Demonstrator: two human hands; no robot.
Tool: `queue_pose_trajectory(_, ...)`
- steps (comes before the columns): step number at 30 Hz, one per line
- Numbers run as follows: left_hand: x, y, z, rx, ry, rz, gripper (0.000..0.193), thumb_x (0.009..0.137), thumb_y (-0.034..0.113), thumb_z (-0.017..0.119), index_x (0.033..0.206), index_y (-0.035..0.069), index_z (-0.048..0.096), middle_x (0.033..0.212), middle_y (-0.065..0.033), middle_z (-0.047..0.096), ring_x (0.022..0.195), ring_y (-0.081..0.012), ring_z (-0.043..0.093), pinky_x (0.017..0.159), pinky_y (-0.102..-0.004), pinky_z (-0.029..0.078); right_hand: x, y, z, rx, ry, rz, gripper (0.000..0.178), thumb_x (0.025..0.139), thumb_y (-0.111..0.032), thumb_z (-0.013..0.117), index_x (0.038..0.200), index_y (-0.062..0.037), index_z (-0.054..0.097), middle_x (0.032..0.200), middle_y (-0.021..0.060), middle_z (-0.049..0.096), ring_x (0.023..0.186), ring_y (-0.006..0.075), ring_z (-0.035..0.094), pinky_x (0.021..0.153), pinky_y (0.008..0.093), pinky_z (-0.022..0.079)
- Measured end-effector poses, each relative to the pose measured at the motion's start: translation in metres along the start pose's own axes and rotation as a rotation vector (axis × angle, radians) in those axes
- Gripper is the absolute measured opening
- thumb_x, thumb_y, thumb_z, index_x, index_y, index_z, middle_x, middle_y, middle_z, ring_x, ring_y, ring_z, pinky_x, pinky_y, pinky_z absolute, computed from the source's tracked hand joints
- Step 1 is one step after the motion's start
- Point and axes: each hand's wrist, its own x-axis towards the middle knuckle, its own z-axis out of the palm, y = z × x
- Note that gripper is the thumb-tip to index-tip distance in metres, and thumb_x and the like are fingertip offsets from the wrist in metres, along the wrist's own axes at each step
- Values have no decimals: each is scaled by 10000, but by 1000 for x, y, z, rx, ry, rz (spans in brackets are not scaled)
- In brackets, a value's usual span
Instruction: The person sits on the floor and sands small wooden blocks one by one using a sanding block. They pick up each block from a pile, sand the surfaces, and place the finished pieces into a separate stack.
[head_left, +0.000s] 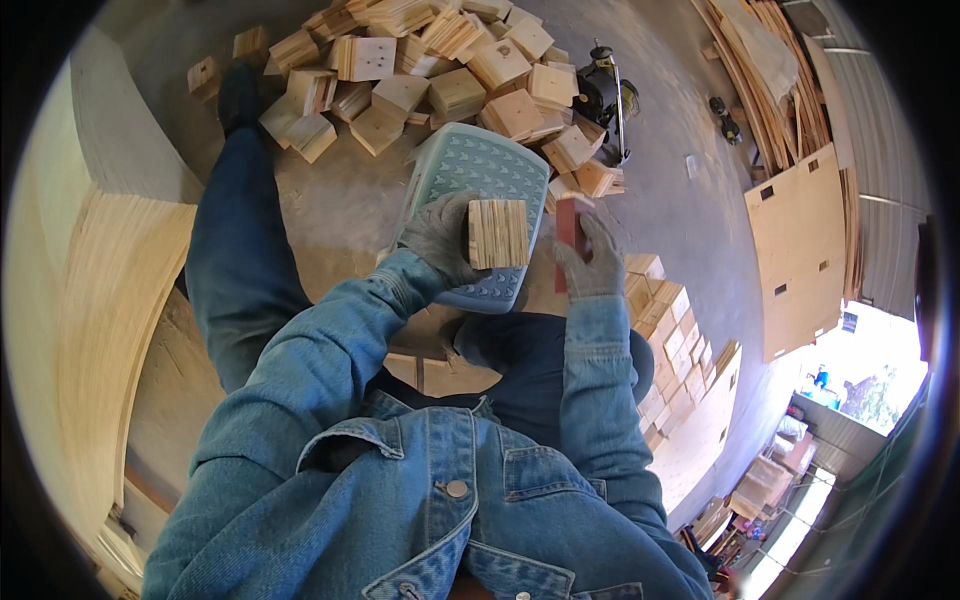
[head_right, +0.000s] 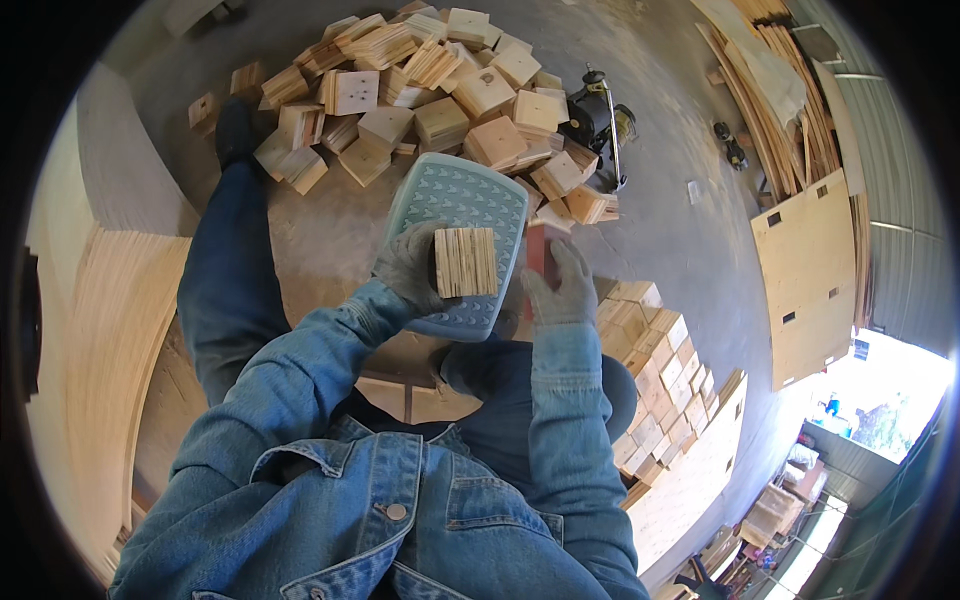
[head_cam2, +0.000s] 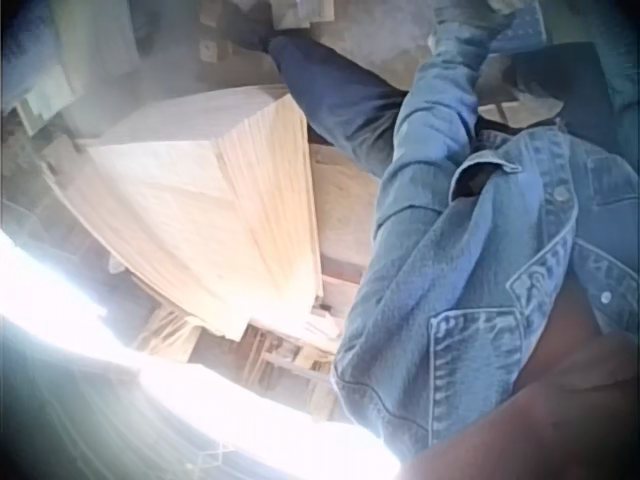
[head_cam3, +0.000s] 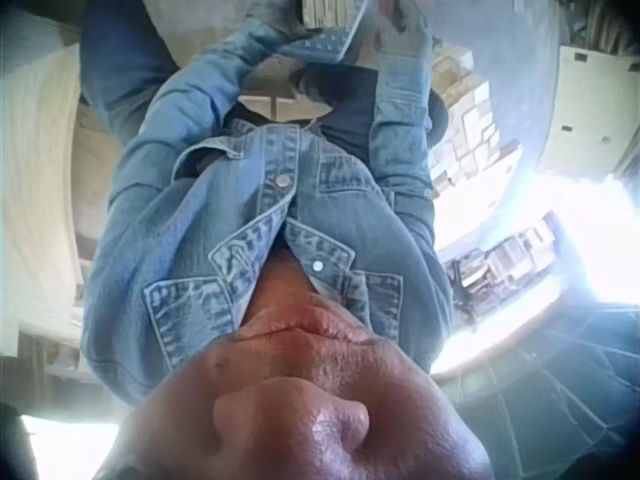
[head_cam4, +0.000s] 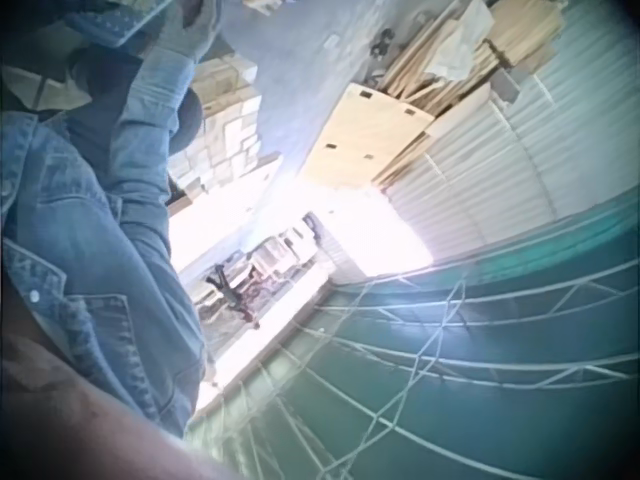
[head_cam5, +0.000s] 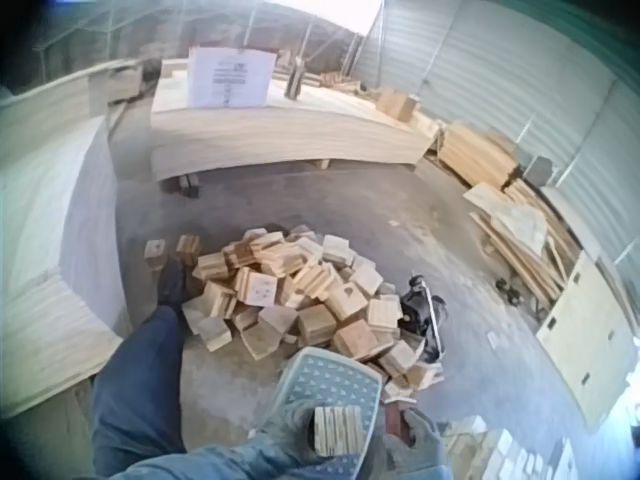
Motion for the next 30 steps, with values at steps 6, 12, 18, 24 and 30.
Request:
queue_pose_trajectory(6,7,3,-3,16,-85,-16,1040,576,375,965,1449,98,474,1367,-191,584,1286,-405,581,1139,-481,477,-30,7,2,59,-43,118,657,821,-181,884,1414,-19,655,1483,205,605,1378,329,594,1181,372,465)
queue_pose_trajectory(12,-10,-1,-25,-8,-86,-90,1280,537,462,1013,1555,-1,390,1493,-256,516,1410,-418,510,1199,-473,422,-14,11,16,113,-167,79,664,810,-240,874,1407,-42,663,1497,178,609,1384,343,589,1191,383,457)
queue_pose_trajectory(18,-15,8,-34,-516,-125,-427,835,840,492,885,1444,8,571,1296,-185,703,1186,-276,686,1038,-379,550,-5,5,20,31,-229,13,680,796,-223,889,1407,-33,659,1488,188,615,1381,335,592,1189,387,458)
queue_pose_trajectory(24,5,28,-30,-473,-204,-468,684,875,420,879,1379,24,641,1244,-152,736,1159,-246,700,1023,-386,559,-3,-3,21,-2,-204,-75,653,790,-234,872,1391,-63,681,1516,175,597,1387,348,583,1189,405,463)
queue_pose_trajectory(30,9,43,-35,-507,-117,-318,715,804,271,948,1378,16,607,1280,-157,704,1166,-259,694,1025,-395,563,-6,-10,20,40,-101,-112,637,770,-211,894,1368,-97,706,1530,165,588,1387,364,581,1180,424,475)
